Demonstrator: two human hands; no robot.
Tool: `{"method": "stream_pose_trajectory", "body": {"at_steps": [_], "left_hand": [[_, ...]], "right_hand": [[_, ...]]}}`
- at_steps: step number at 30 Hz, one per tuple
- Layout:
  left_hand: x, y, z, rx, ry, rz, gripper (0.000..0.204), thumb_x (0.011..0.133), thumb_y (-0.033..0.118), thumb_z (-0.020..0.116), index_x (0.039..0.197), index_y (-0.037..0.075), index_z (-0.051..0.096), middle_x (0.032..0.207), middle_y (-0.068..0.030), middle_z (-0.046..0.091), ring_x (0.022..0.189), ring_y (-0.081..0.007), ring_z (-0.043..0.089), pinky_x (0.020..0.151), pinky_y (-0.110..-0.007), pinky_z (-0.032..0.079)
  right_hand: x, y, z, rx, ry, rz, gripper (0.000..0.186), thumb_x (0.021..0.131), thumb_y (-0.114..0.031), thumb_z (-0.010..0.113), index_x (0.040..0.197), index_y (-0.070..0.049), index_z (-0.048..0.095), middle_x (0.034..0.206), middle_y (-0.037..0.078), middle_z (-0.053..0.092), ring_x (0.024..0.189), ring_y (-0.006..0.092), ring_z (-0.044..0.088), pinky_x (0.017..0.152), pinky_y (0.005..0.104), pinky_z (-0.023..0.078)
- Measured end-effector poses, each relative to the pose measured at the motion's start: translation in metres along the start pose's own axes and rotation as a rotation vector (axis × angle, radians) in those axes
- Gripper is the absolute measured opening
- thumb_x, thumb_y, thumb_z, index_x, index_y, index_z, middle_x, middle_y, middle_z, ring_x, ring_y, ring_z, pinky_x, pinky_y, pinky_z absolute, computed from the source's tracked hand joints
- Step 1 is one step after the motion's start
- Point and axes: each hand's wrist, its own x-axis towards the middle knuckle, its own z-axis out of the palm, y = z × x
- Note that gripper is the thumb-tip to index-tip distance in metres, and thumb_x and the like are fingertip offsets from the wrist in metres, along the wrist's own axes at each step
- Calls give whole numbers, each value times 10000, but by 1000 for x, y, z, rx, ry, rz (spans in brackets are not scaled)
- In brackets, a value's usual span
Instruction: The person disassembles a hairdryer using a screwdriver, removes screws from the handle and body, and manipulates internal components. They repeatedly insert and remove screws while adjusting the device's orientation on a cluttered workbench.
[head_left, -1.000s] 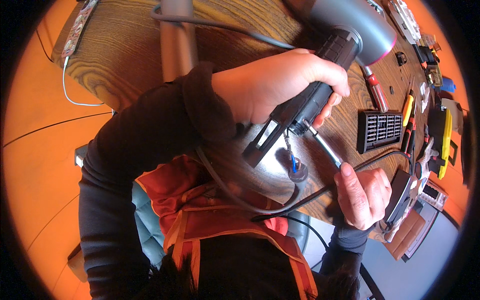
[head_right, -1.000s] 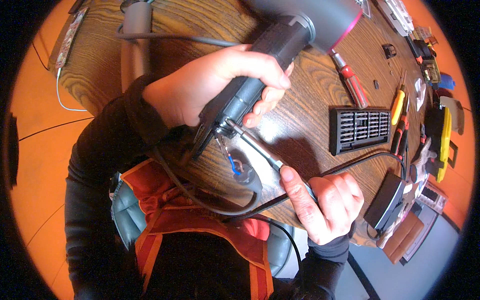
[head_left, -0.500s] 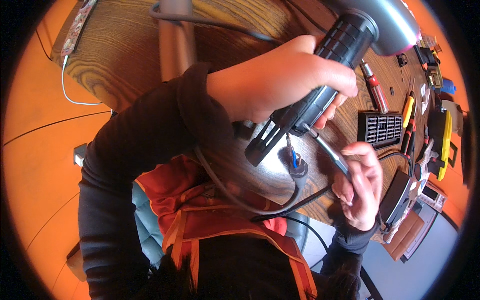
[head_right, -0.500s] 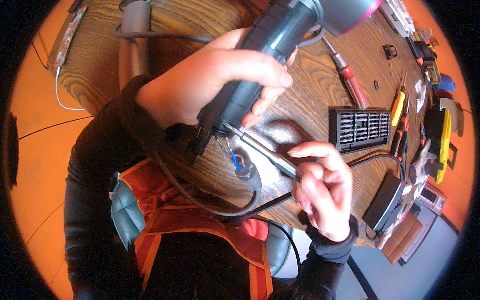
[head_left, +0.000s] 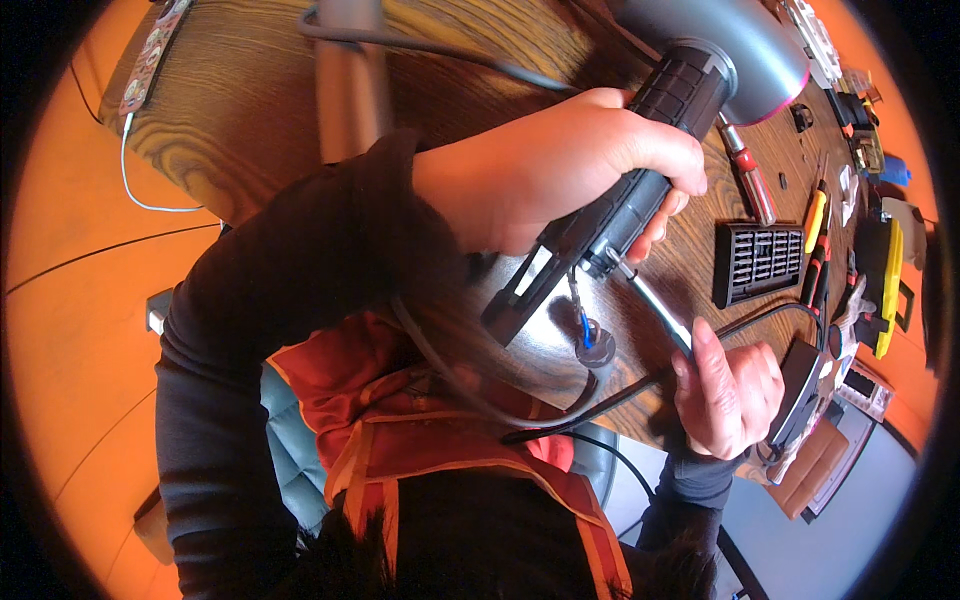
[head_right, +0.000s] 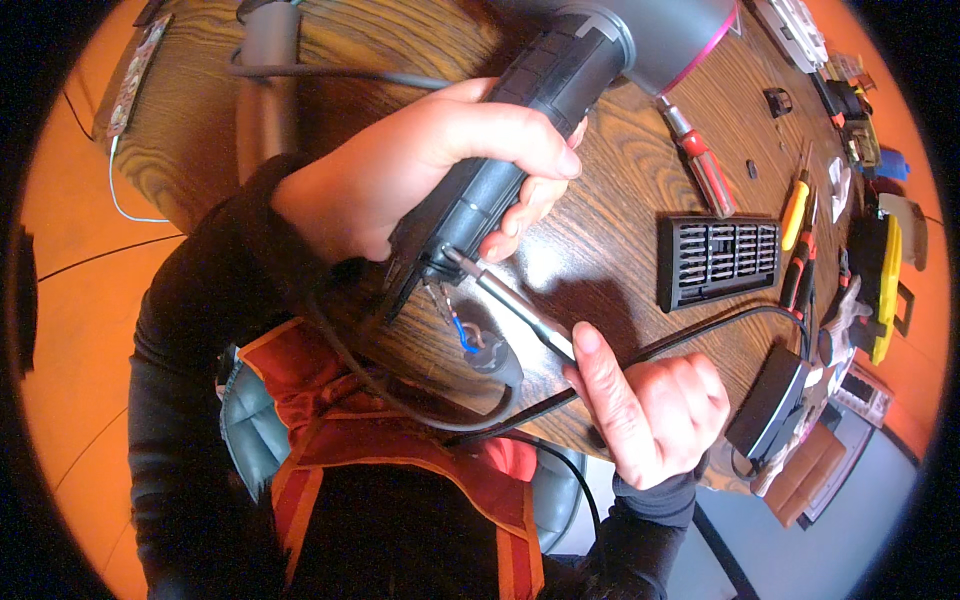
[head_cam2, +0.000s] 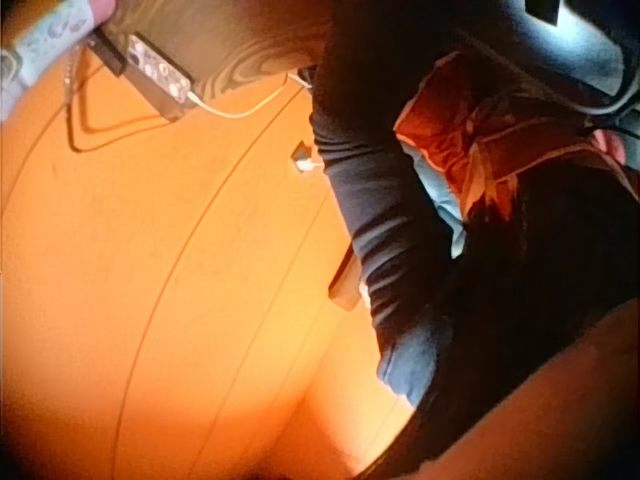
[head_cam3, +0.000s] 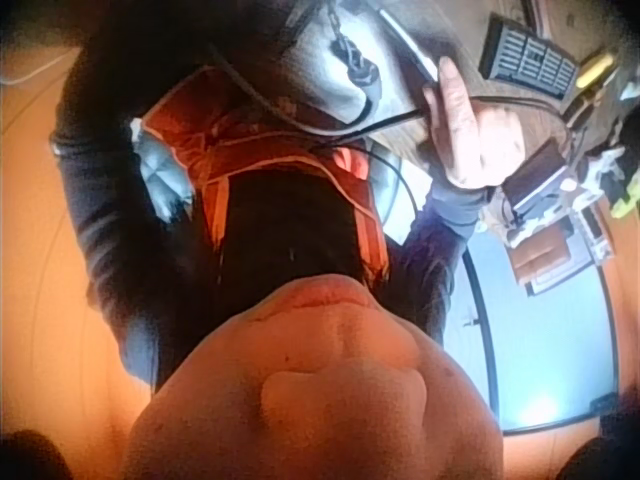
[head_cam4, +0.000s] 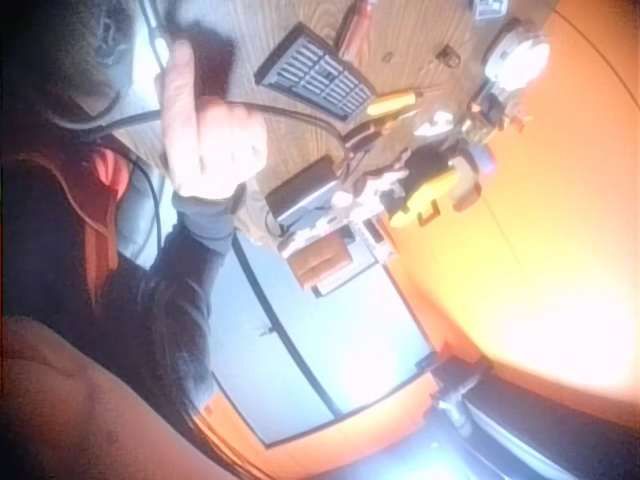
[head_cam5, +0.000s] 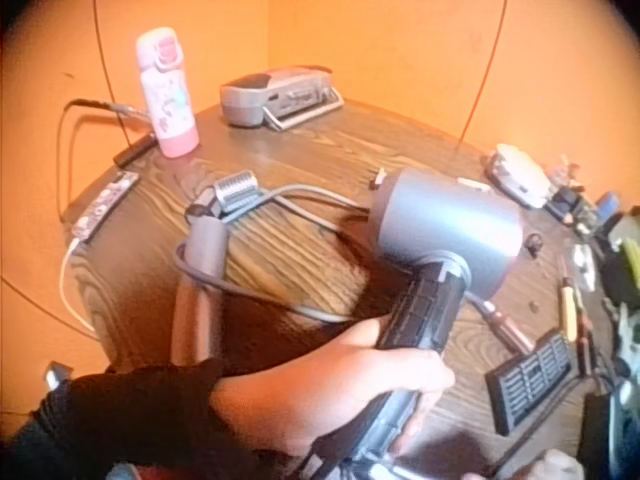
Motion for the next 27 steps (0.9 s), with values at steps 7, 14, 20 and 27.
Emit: {"method": "stream_pose_trajectory", "body": {"at_steps": [7, 14, 20, 27], "left_hand": [[-7, 12, -1, 269, 57, 134, 176, 741, 177, 580, 729, 12, 520, 559, -57, 518, 480, -115, 521, 460, -239, 442], [-2, 5, 0, 26, 19, 61, 159, 729, 153, 591, 709, 13, 517, 577, -53, 522, 501, -125, 534, 465, -249, 454], [2, 0, -6, -75, -72, -27, 149, 797, 158, 506, 843, 28, 448, 586, -32, 490, 459, -118, 471, 451, -233, 398], [1, 0, -7, -67, -74, -139, 191, 788, 174, 531, 888, 30, 454, 603, -28, 506, 475, -124, 486, 465, -235, 419]], "right_hand": [[1, 2, 7, 1571, -330, 1074, 347, 873, -238, 528, 958, 92, 590, 529, -24, 451, 448, 36, 342, 417, 195, 270], [0, -4, 3, 653, 102, 452, 448, 623, -69, 748, 1019, 25, 561, 711, 68, 594, 540, 111, 523, 490, 217, 416], [8, 2, 0, 50, 28, -34, 378, 610, -79, 650, 986, -117, 649, 705, 55, 545, 544, 159, 503, 453, 256, 380], [7, -5, -3, 99, -62, 0, 382, 573, -57, 693, 948, -129, 667, 626, 10, 433, 510, 140, 430, 456, 266, 373]]}}
